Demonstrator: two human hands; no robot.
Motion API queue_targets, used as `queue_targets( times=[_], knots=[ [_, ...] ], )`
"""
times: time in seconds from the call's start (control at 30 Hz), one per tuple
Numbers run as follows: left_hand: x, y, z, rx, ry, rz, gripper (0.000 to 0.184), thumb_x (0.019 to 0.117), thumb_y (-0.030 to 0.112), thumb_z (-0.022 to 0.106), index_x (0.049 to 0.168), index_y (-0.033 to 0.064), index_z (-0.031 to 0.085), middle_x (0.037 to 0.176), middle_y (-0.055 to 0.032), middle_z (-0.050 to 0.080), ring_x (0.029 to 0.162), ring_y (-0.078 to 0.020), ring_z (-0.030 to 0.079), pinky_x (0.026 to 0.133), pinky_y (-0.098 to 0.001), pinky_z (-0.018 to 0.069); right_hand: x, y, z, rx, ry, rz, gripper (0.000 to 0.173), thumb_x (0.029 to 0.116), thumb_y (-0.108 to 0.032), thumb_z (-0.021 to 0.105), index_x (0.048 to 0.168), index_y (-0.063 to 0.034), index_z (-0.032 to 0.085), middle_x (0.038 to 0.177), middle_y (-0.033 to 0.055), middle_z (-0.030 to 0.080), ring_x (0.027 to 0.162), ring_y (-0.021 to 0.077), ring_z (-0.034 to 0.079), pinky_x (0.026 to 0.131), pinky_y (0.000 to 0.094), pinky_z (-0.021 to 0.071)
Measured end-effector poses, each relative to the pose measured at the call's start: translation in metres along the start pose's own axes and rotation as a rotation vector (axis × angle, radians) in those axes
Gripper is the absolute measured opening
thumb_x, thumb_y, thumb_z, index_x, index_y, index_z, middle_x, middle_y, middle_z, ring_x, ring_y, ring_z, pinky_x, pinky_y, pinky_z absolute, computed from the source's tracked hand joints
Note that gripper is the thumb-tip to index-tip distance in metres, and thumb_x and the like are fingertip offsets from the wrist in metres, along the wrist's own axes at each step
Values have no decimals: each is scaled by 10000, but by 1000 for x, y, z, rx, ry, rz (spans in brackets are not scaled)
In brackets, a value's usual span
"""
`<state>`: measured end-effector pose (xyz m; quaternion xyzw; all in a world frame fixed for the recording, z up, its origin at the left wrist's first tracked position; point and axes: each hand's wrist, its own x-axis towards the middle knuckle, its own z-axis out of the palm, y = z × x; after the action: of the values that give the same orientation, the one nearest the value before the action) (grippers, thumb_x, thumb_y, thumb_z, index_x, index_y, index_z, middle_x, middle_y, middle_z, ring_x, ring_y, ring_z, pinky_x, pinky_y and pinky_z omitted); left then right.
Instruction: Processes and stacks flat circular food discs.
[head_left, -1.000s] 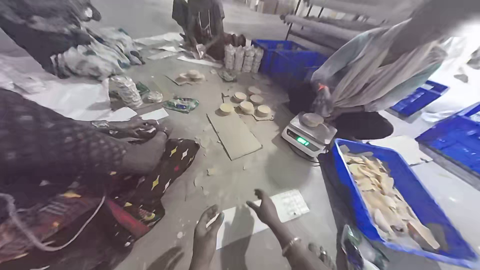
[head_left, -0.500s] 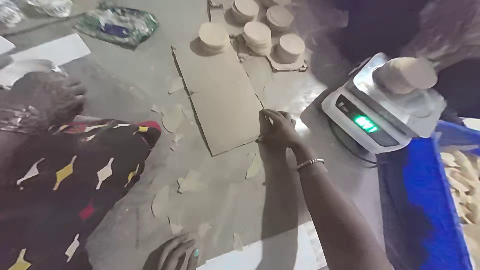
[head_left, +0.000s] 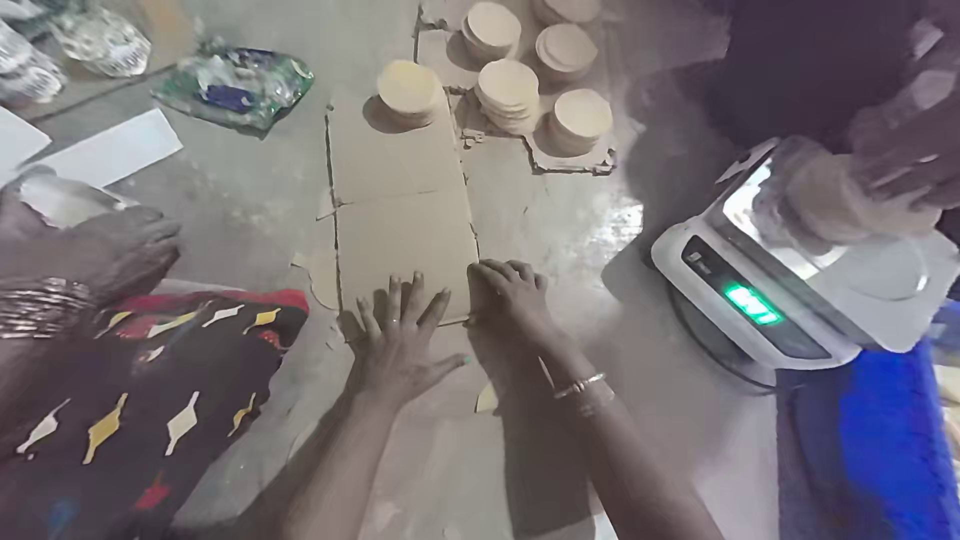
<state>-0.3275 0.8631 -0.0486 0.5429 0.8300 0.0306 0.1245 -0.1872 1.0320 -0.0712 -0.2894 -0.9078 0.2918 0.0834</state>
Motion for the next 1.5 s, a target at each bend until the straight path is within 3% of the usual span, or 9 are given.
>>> queue_targets(
  times=[0.13, 0.3, 0.47, 0.63, 0.77, 0.9, 1.1, 1.3, 1.5],
  knots=[
    [15, -22, 4, -152, 138, -292, 1206, 715, 854, 620, 1627, 135, 294, 1665, -327, 123, 1534, -559, 53, 1159, -783, 42, 9, -8, -16, 126, -67, 78, 753, 809, -323, 866, 1460, -104, 558, 1474, 128, 560, 1359, 407, 471, 954, 668, 402],
    [13, -10, 0, -239, 156, -632, 1032, 909, 683, 562, 1615, 7, 232, 1644, -323, 194, 1490, -565, 205, 1161, -711, 182, 17, -46, -1, 172, 97, 254, 710, 882, -309, 813, 1472, -33, 530, 1481, 196, 532, 1275, 433, 535, 901, 646, 441],
    [-13, 9, 1, -225, 150, -653, 1023, 885, 637, 615, 1588, -32, 291, 1590, -400, 229, 1438, -636, 236, 1138, -725, 202, 5, -41, 4, 190, 80, 228, 713, 817, -225, 854, 1455, -80, 570, 1492, 137, 544, 1251, 395, 550, 871, 628, 427],
    [-36, 19, 8, -293, 161, -711, 1258, 674, 663, 805, 1607, 9, 270, 1645, -359, 129, 1462, -633, 176, 1133, -738, 188, 5, -49, 5, 215, 38, 202, 671, 813, -107, 829, 1439, -80, 589, 1501, 123, 542, 1264, 398, 544, 882, 621, 447],
    [-26, 6, 9, -238, 239, -687, 1127, 794, 623, 735, 1602, -11, 269, 1647, -375, 78, 1472, -639, 147, 1143, -741, 182, 31, -57, 11, 218, 42, 134, 581, 903, -191, 766, 1440, -70, 581, 1452, 132, 590, 1278, 375, 552, 923, 620, 429],
    [-23, 3, 41, -73, 524, -463, 824, 957, 532, 507, 1503, -80, 424, 1536, -456, 289, 1424, -671, 248, 1148, -736, 175, 67, -19, -17, 65, 258, 289, 512, 1003, -353, 600, 1428, -69, 583, 1453, 172, 577, 1334, 391, 532, 1034, 629, 414],
    [-19, 5, 45, 40, 558, -337, 768, 966, 658, 422, 1454, 83, 565, 1454, -414, 454, 1376, -655, 360, 1083, -807, 169, 131, 98, -82, -330, 380, 333, 417, 997, -325, 609, 1362, -132, 671, 1374, 179, 626, 1274, 414, 557, 1024, 567, 433],
    [-17, 4, 41, 0, 452, -296, 551, 985, 598, 432, 1374, 290, 672, 1470, -228, 560, 1411, -517, 438, 1122, -784, 150, 151, 101, -99, -614, 146, 21, 280, 1027, 7, 450, 1194, 69, 666, 1211, 297, 654, 1186, 503, 606, 904, 635, 487],
    [-15, 3, 42, -34, 406, -404, 514, 1027, 517, 398, 1405, 278, 651, 1530, -210, 505, 1458, -500, 381, 1162, -762, 107, 149, 103, -100, -602, 125, 16, 271, 1036, -31, 470, 1199, 71, 661, 1224, 302, 655, 1194, 507, 606, 908, 644, 488]
  ],
)
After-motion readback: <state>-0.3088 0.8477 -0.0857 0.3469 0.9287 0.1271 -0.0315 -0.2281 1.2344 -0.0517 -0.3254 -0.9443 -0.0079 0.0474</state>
